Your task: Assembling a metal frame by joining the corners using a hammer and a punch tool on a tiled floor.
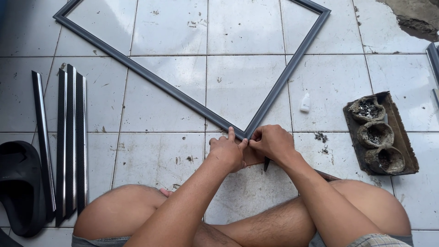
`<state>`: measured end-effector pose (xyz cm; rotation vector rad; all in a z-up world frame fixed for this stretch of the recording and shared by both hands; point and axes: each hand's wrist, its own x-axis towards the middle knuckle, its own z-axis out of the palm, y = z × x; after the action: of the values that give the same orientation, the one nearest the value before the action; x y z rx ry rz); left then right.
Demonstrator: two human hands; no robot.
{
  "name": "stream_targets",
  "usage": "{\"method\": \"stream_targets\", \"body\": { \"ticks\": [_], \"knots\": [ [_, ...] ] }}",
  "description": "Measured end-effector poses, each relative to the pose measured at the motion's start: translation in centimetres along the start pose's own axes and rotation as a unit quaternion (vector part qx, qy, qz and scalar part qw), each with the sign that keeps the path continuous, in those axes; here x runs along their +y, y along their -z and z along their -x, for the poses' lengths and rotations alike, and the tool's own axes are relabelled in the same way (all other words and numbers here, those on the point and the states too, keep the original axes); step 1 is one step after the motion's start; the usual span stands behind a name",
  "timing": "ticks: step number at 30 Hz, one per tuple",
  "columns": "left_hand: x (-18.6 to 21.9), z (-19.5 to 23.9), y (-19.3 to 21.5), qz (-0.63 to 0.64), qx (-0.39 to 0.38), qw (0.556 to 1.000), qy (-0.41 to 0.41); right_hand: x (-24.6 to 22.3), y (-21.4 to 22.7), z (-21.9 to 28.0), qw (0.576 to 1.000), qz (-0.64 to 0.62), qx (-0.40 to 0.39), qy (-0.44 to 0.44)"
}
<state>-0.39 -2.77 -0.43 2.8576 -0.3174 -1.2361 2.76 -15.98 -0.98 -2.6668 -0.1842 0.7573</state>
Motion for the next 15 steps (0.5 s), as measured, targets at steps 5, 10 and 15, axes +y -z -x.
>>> {"method": "stream_targets", "body": {
  "ticks": [5, 10, 15],
  "knots": [
    [0.0, -0.3, -0.2, 0.005, -0.002, 1.0, -0.001, -0.7, 0.4, 0.7, 1.0, -0.001, 0.011, 0.003],
    [0.2, 0.5, 0.3, 0.005, -0.007, 1.0, 0.0, -0.3, 0.7, 0.7, 0.999, -0.003, 0.045, 0.015],
    [0.1, 1.3, 1.0, 0.006, -0.012, 1.0, -0.001, 0.5, 2.2, 2.1, 0.992, -0.091, 0.08, -0.047]
  ]
}}
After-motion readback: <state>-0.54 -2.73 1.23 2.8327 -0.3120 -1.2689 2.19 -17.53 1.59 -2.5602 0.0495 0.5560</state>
